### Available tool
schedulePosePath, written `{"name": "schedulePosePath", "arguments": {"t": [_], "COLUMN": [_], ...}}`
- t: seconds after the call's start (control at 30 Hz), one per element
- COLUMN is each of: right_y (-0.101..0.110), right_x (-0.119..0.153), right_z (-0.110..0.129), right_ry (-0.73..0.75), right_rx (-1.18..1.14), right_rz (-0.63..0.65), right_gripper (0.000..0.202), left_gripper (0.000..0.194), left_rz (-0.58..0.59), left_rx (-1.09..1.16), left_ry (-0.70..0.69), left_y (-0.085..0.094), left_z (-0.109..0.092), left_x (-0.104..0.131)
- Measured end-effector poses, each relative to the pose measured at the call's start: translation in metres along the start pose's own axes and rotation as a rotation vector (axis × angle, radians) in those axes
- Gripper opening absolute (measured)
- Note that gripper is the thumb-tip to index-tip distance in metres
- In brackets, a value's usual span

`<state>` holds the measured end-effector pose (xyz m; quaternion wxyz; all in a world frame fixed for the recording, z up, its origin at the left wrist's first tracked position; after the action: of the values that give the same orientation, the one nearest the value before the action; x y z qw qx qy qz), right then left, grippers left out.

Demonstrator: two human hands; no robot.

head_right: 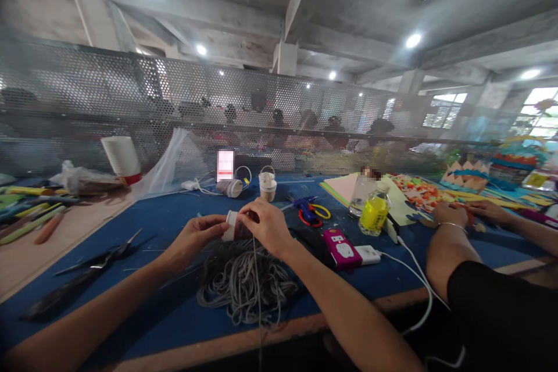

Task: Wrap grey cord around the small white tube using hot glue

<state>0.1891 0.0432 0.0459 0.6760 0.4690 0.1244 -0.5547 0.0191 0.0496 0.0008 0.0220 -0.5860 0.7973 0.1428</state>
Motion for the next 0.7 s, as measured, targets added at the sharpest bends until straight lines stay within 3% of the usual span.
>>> {"name": "schedulePosePath", "arguments": {"t": [0.7], "right_y": [-0.0007], "right_x": [-0.0001], "right_z": [-0.0043], "right_ry": [-0.021], "right_rx": [0.044], "right_rz": [-0.013], "right_gripper": [0.010], "left_gripper": [0.025], "left_rz": [0.022], "left_rx": [-0.037], "left_ry": [-0.020], "left_y": [-0.0027], "left_z": [-0.0031], "left_x": [0.0010]}}
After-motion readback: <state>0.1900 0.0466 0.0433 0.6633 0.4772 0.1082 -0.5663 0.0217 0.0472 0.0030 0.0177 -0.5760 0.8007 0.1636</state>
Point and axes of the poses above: each hand's wrist, its own x-axis away from the middle knuckle, its own y-axis out of the back of the hand, z = x × y, the point moved 5 cm from there along -x, towards the middle knuckle, and after that the axes turned 11 degrees about -x, right-handed, at the moved point
